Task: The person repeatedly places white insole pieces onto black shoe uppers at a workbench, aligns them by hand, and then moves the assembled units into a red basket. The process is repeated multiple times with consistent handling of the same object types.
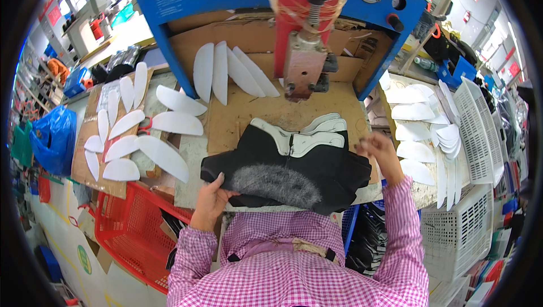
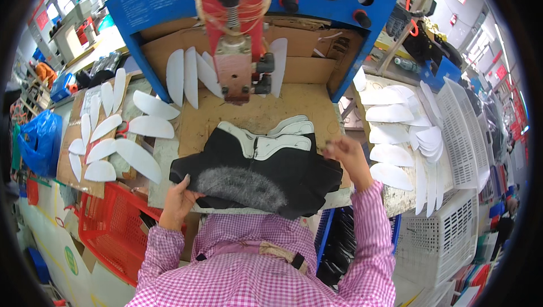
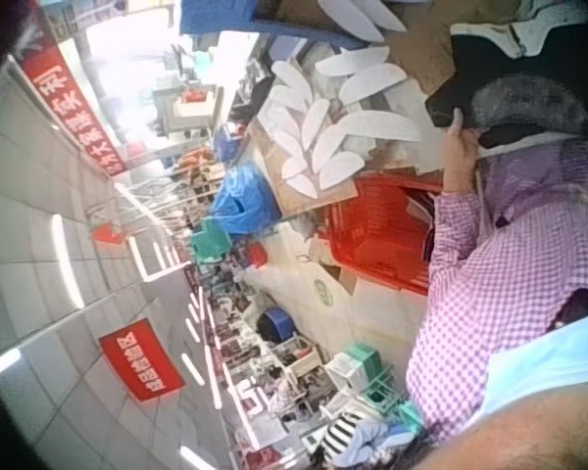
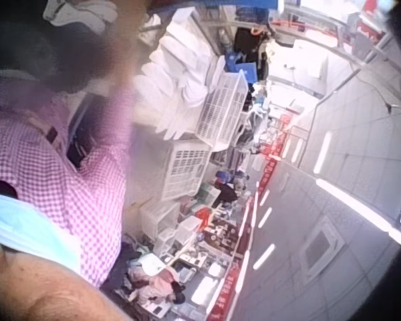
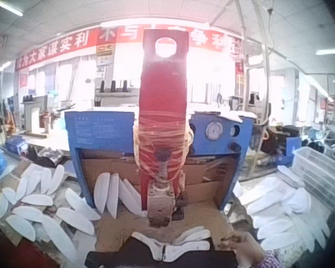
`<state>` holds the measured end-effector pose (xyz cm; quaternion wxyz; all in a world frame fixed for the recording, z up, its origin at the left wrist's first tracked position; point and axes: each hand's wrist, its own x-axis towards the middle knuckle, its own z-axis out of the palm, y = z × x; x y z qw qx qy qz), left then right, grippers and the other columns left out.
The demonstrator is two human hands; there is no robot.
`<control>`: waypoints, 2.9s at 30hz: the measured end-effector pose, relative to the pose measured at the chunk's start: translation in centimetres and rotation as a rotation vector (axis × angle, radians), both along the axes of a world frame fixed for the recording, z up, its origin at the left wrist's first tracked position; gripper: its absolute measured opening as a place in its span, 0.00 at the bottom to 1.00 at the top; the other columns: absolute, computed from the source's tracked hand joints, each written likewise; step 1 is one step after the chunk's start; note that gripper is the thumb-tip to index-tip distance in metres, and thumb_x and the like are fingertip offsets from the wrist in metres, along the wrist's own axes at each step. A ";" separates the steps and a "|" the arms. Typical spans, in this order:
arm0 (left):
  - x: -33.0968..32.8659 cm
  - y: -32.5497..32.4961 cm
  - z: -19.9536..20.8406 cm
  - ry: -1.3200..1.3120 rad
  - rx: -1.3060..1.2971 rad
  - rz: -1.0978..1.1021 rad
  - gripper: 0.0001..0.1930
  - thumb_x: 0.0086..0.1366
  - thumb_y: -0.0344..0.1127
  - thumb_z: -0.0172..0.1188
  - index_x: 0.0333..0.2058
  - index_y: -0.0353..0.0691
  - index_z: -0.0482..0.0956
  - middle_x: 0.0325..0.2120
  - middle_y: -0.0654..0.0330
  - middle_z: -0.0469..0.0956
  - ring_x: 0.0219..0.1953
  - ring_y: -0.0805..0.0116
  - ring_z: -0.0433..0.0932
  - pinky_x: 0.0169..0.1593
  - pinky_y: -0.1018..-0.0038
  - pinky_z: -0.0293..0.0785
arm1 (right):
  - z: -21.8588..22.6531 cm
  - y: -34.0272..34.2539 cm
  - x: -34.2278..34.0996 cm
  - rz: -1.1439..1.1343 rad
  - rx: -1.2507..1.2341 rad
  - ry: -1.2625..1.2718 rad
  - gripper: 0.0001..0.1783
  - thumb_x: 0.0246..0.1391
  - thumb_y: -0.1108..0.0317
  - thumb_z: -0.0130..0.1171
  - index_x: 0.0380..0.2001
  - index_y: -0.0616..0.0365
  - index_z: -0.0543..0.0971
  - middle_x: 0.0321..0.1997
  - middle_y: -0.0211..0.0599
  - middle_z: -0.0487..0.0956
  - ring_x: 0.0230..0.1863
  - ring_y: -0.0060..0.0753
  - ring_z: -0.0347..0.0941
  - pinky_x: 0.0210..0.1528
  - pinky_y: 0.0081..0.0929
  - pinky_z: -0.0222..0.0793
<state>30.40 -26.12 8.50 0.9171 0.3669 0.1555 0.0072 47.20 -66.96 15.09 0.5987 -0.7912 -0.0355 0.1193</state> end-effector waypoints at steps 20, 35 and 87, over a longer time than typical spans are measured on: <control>-5.7 5.0 4.8 0.177 0.454 0.169 0.15 0.67 0.33 0.51 0.48 0.29 0.73 0.32 0.50 0.80 0.30 0.63 0.80 0.35 0.69 0.79 | -5.5 11.9 20.0 -0.158 -0.234 -0.460 0.13 0.42 0.63 0.62 0.29 0.61 0.80 0.25 0.50 0.79 0.30 0.45 0.78 0.35 0.35 0.72; 6.6 -15.2 8.9 -0.292 0.522 -0.028 0.34 0.65 0.36 0.59 0.63 0.29 0.53 0.53 0.49 0.70 0.54 0.64 0.71 0.56 0.73 0.66 | 6.0 6.2 -8.6 -0.023 -0.665 -1.022 0.09 0.36 0.75 0.58 0.25 0.59 0.72 0.24 0.43 0.71 0.25 0.47 0.71 0.27 0.37 0.67; -3.7 -10.3 4.9 0.112 -0.133 0.088 0.10 0.65 0.28 0.53 0.43 0.29 0.73 0.43 0.45 0.76 0.42 0.59 0.78 0.46 0.68 0.76 | -6.8 4.5 -9.3 0.131 0.732 -0.006 0.54 0.45 0.34 0.61 0.65 0.60 0.56 0.67 0.39 0.62 0.67 0.37 0.58 0.67 0.36 0.56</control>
